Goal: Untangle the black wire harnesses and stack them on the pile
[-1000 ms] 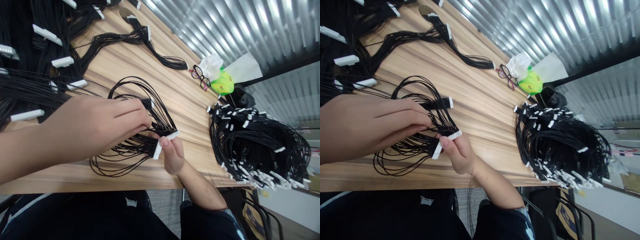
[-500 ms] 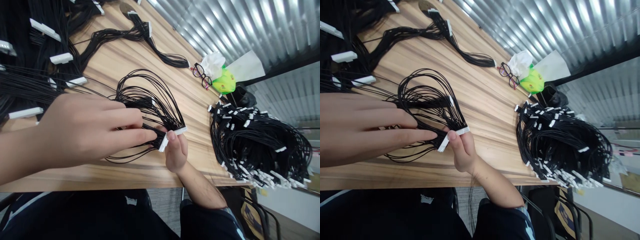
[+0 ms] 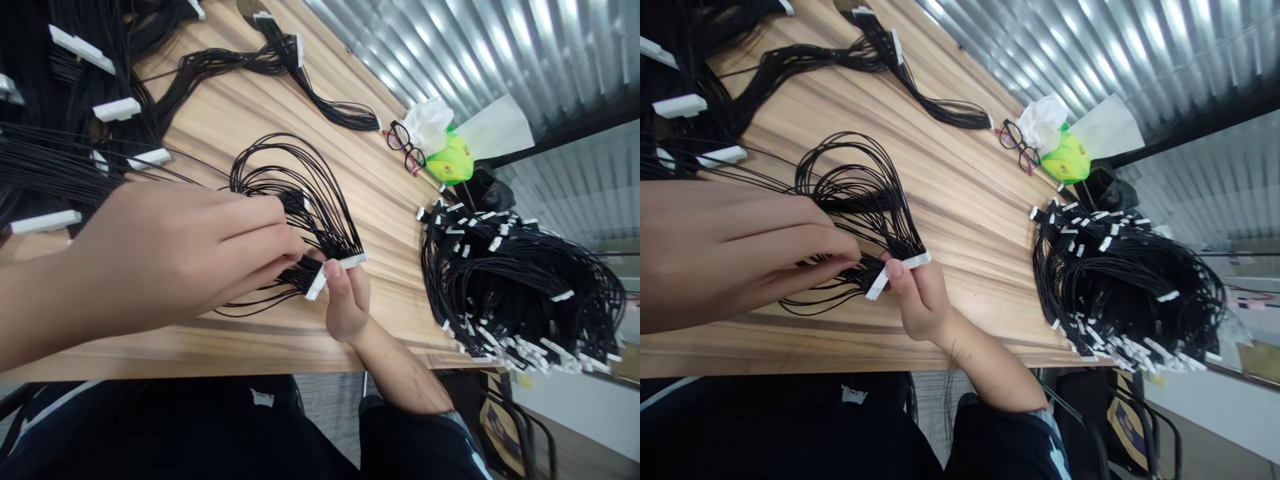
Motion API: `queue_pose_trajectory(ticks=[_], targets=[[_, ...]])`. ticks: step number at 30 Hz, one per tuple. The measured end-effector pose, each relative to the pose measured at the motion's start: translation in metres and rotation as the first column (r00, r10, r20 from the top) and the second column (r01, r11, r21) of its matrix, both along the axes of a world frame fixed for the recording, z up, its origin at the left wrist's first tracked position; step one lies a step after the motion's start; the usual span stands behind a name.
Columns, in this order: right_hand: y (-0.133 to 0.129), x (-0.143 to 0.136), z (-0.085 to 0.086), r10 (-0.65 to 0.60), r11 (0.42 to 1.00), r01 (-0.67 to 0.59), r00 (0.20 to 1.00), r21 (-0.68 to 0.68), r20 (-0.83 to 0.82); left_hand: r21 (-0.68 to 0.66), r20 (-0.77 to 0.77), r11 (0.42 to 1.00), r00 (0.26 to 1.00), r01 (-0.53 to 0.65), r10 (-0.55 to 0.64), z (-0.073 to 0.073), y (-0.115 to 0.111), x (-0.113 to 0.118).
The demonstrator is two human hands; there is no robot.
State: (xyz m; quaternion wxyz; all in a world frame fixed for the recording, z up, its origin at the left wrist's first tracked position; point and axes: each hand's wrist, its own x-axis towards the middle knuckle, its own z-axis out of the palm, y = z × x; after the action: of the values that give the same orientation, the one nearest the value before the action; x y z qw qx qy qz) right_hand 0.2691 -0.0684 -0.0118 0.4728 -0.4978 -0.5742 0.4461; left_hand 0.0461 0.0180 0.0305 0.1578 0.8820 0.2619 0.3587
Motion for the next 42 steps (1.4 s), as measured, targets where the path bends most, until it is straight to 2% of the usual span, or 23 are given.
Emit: queue_pose_trajectory(ticks=[2, 3, 7, 9, 11, 13, 17, 20, 24, 27, 33, 39, 40, 42], targets=[[0.0, -0.001, 0.002, 0.004, 1.0, -0.005, 0.999, 0.015, 0.052, 0.201, -0.133, 0.976, 0.989, 0.085, -0.059, 0.003, 0.001, 0.003], [0.0, -0.002, 0.003, 0.003, 1.0, -0.004, 0.997, 0.018, 0.083, 0.258, -0.171, 0.959, 0.983, 0.115, -0.072, 0.003, 0.002, 0.004], [0.001, -0.001, 0.005, 0.013, 1.0, -0.011, 0.994, -0.016, 0.113, 0.363, -0.16, 0.919, 0.982, 0.154, -0.101, 0.0, 0.007, 0.004], [0.003, 0.002, 0.004, 0.007, 0.999, -0.004, 0.999, -0.048, 0.054, 0.372, -0.152, 0.898, 0.97, 0.235, -0.191, 0.0, 0.007, 0.001], [0.006, 0.004, 0.002, -0.03, 0.998, 0.03, 1.0, -0.063, -0.003, 0.312, -0.15, 0.887, 0.94, 0.34, -0.308, 0.001, 0.004, -0.003], [0.009, 0.007, 0.0, -0.053, 0.996, 0.051, 0.998, -0.073, -0.031, 0.257, -0.123, 0.892, 0.928, 0.371, -0.35, 0.002, 0.001, -0.006], [0.013, 0.009, -0.006, -0.045, 0.993, 0.038, 0.997, -0.108, -0.057, 0.339, -0.093, 0.909, 0.97, 0.241, -0.223, 0.002, -0.001, -0.01], [0.013, 0.011, -0.009, -0.08, 0.994, 0.074, 0.994, -0.085, -0.075, 0.385, -0.119, 0.914, 0.989, 0.126, -0.086, 0.001, 0.004, -0.013], [0.007, 0.01, -0.006, -0.045, 0.998, 0.039, 0.994, -0.056, -0.097, 0.37, -0.217, 0.928, 0.968, -0.04, 0.128, 0.002, 0.014, -0.012], [0.001, 0.007, -0.001, -0.011, 0.997, 0.005, 0.997, -0.083, -0.075, 0.408, -0.217, 0.906, 0.953, -0.109, 0.213, 0.005, 0.021, -0.011], [0.0, 0.003, 0.004, -0.018, 0.996, 0.009, 0.995, -0.092, -0.095, 0.456, -0.192, 0.887, 0.965, -0.074, 0.179, 0.009, 0.024, -0.012], [0.002, 0.007, 0.007, 0.009, 0.991, -0.025, 0.992, -0.13, -0.123, 0.407, -0.164, 0.904, 0.963, -0.132, 0.214, 0.01, 0.027, -0.021], [0.002, 0.007, 0.007, 0.009, 0.989, -0.029, 0.991, -0.146, -0.135, 0.405, -0.148, 0.905, 0.968, -0.127, 0.203, 0.011, 0.029, -0.025], [0.002, 0.007, 0.006, -0.002, 0.985, -0.026, 0.987, -0.17, -0.163, 0.365, -0.096, 0.929, 0.99, -0.058, 0.1, 0.013, 0.031, -0.031]])
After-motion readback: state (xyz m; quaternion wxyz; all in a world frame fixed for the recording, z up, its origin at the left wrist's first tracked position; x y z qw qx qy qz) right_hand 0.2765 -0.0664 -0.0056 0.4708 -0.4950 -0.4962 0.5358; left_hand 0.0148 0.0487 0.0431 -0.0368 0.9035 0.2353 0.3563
